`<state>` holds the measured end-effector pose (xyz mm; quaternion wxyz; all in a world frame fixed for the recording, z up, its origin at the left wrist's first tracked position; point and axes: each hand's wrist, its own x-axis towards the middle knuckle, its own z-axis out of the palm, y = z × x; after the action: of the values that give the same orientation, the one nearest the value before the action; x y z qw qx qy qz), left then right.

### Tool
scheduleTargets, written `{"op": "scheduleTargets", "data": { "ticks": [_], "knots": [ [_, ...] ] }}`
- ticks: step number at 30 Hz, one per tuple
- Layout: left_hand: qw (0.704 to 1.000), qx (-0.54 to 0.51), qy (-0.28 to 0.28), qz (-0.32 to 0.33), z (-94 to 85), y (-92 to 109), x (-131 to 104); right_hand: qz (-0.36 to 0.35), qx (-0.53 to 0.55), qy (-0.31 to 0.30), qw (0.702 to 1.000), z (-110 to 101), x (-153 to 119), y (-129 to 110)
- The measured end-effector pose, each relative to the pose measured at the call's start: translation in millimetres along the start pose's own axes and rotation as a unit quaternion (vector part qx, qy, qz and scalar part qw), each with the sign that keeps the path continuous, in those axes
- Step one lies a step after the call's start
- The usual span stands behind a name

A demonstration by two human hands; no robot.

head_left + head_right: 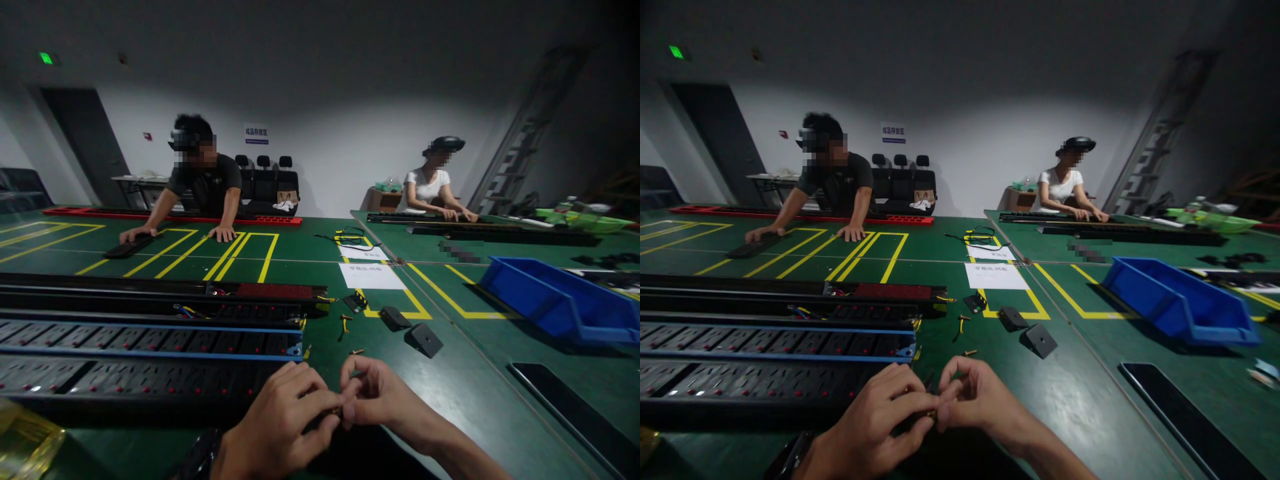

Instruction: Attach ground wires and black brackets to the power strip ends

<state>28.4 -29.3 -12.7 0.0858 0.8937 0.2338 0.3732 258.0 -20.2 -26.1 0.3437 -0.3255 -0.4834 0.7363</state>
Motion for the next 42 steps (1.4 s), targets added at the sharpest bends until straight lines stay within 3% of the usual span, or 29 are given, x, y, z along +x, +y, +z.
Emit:
{"op": "scheduleTargets", "data": {
  "ticks": [13,20,25,29,32,37,39,42],
  "knots": [
    [1.0,-0.012,0.007,0.004,2.4,2,2,-0.023,-0.041,0.0,0.999,0,2,2],
    [0.999,-0.004,0.043,0.003,3.0,5,5,-0.024,-0.023,0.0,0.999,-1,0,2],
    [0.999,-0.042,0.019,0.004,-0.9,8,7,-0.037,-0.013,-0.008,0.999,-3,0,4],
    [0.99,-0.115,-0.024,-0.074,-15.3,6,11,-0.055,0.004,0.03,0.998,-3,1,-2],
    [0.981,-0.125,-0.009,-0.147,-29.7,-1,17,-0.061,0.012,0.083,0.995,-5,2,-9],
    [0.982,-0.049,0.039,-0.18,-41.3,-26,21,-0.055,0.017,0.12,0.991,-10,4,-10],
    [0.986,0.009,0.018,-0.163,-39.9,-37,20,-0.049,0.013,0.115,0.992,-10,6,-7],
    [0.979,0.113,-0.066,-0.154,-35.6,-46,21,-0.042,-0.005,0.102,0.994,-8,8,-3]
  ]
}}
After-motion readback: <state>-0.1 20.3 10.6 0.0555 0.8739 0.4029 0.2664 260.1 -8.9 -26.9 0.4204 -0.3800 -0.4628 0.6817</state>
